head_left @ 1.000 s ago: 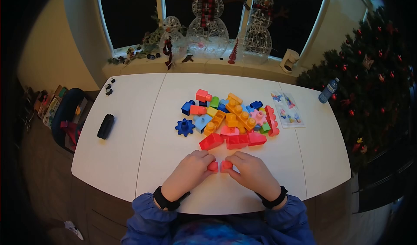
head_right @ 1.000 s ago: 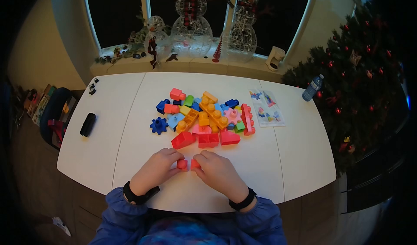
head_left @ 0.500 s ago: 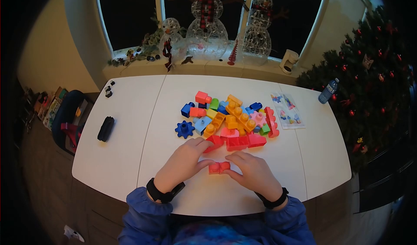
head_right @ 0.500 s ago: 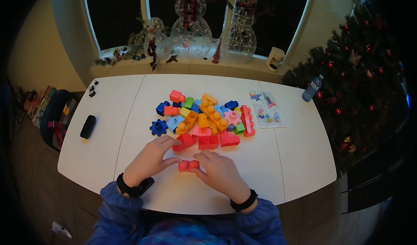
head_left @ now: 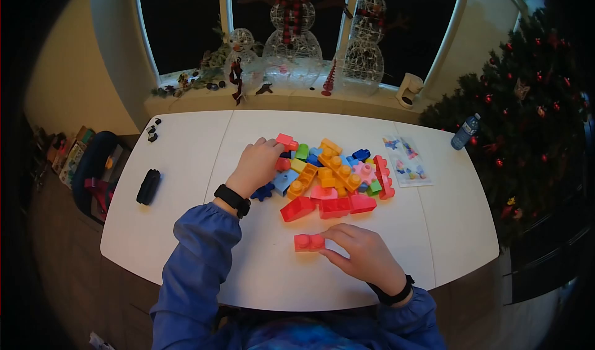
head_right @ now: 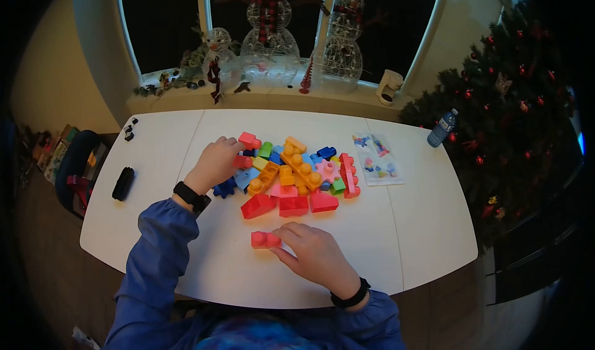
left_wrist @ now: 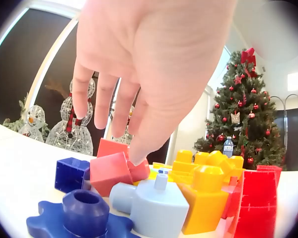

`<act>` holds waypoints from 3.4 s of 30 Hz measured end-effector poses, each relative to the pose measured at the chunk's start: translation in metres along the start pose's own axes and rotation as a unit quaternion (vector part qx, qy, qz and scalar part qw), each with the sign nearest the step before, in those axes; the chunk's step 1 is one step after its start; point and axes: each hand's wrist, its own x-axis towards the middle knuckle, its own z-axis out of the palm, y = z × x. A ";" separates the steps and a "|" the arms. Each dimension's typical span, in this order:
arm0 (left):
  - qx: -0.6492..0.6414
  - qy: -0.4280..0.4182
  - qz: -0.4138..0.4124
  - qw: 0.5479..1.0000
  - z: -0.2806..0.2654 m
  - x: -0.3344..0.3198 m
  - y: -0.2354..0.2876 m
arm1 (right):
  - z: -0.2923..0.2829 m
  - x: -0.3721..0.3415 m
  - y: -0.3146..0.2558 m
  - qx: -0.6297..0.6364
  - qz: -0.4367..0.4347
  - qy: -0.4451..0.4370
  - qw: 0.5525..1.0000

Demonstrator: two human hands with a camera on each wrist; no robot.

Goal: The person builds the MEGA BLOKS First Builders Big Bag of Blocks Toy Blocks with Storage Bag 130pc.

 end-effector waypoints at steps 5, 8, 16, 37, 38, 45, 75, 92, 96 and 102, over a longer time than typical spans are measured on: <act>0.054 -0.032 -0.001 0.998 0.019 0.002 -0.015 | -0.003 -0.002 0.002 -0.001 -0.004 0.005 1.000; 0.049 -0.020 0.001 0.999 0.013 -0.001 -0.014 | -0.003 -0.001 0.004 0.000 -0.017 0.015 1.000; -0.144 0.072 0.077 0.984 -0.053 -0.016 0.040 | -0.015 0.006 0.001 0.052 0.017 0.058 0.997; -0.359 -0.036 0.093 0.928 -0.055 -0.078 0.112 | -0.016 0.005 0.010 0.042 0.024 0.096 0.994; -0.345 -0.065 0.076 0.933 -0.058 -0.080 0.111 | -0.016 0.005 0.012 0.031 0.030 0.101 0.994; -0.233 -0.208 0.028 0.950 -0.055 -0.094 0.105 | -0.011 -0.004 0.026 0.007 0.057 -0.029 0.998; -0.052 0.083 0.006 0.995 -0.002 0.029 0.006 | -0.015 -0.001 0.020 0.001 0.050 -0.040 0.998; -0.222 0.044 0.058 0.972 -0.020 0.015 0.004 | -0.020 -0.003 0.019 0.078 0.063 0.039 0.994; -0.289 0.048 0.092 0.952 -0.056 -0.022 0.053 | -0.021 0.006 0.017 0.094 0.063 0.108 0.988; -0.386 0.021 0.069 0.920 -0.071 -0.061 0.102 | -0.009 0.014 0.019 0.153 0.036 0.163 0.974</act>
